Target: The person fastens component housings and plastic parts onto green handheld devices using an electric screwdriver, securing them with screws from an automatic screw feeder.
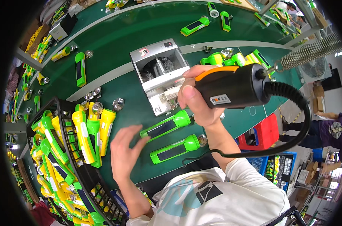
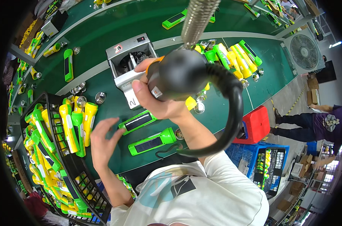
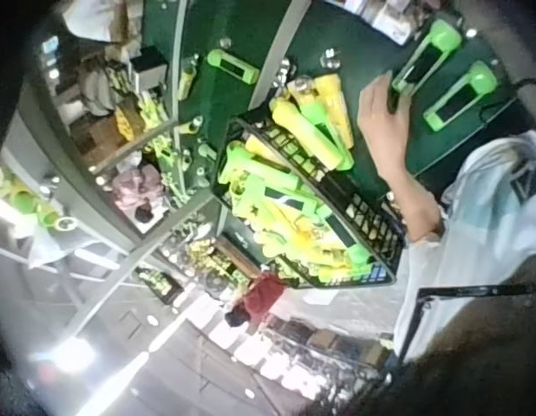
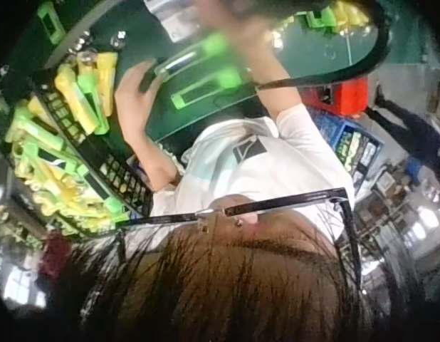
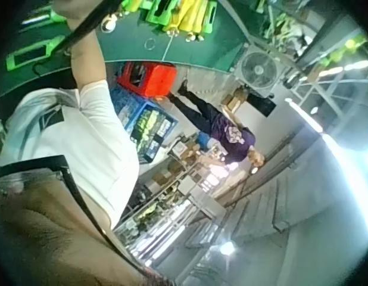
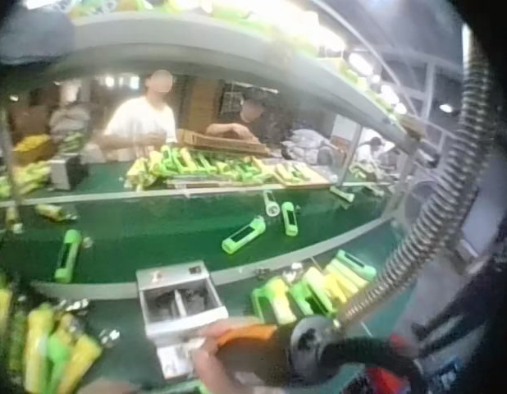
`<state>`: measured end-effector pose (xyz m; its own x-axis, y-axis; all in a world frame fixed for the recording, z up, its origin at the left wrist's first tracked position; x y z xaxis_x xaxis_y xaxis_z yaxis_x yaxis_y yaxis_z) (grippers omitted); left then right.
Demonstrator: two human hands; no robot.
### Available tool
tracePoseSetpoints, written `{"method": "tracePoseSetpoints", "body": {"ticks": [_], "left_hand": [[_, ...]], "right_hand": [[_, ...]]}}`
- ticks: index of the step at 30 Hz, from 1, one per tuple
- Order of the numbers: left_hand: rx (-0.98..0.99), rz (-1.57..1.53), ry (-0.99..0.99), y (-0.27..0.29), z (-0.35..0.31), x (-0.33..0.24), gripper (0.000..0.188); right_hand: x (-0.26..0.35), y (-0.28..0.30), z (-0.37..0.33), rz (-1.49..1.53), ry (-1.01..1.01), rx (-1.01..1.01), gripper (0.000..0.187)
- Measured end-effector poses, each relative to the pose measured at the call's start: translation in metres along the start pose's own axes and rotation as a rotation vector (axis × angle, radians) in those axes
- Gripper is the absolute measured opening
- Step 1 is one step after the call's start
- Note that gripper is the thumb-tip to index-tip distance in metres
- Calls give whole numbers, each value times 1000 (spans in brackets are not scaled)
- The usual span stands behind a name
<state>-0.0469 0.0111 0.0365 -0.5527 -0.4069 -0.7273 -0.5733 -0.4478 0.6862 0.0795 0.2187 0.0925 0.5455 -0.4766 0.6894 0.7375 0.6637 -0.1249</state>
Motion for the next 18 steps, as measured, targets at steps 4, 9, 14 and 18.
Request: {"method": "tracePoseSetpoints", "body": {"ticks": [4, 9, 14, 18], "left_hand": [[-8, 13, -141, -19, -13, 13, 34], [-16, -41, -86, -30, -10, 18, 36], [40, -66, -68, -31, -5, 16, 41], [45, -44, -109, -34, -1, 11, 45]], "right_hand": [[-1, -3, -3, 16, -45, -3, 15], [-3, -9, 17, -45, -218, -53, 14], [-20, -20, 45, 25, -449, 17, 10], [-14, -22, 37, 16, -347, 40, 8]]}}
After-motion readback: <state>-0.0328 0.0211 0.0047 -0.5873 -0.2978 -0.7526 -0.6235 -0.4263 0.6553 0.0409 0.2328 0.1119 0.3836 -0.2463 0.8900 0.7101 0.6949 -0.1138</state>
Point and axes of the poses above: each hand's wrist, its own z-axis towards the middle knuckle, its own y-axis out of the back of the hand, x = y × z, the point moved 3 cm from there along z, towards the middle knuckle, and after that the axes turned 8 degrees about y, right-handed, at the moved point
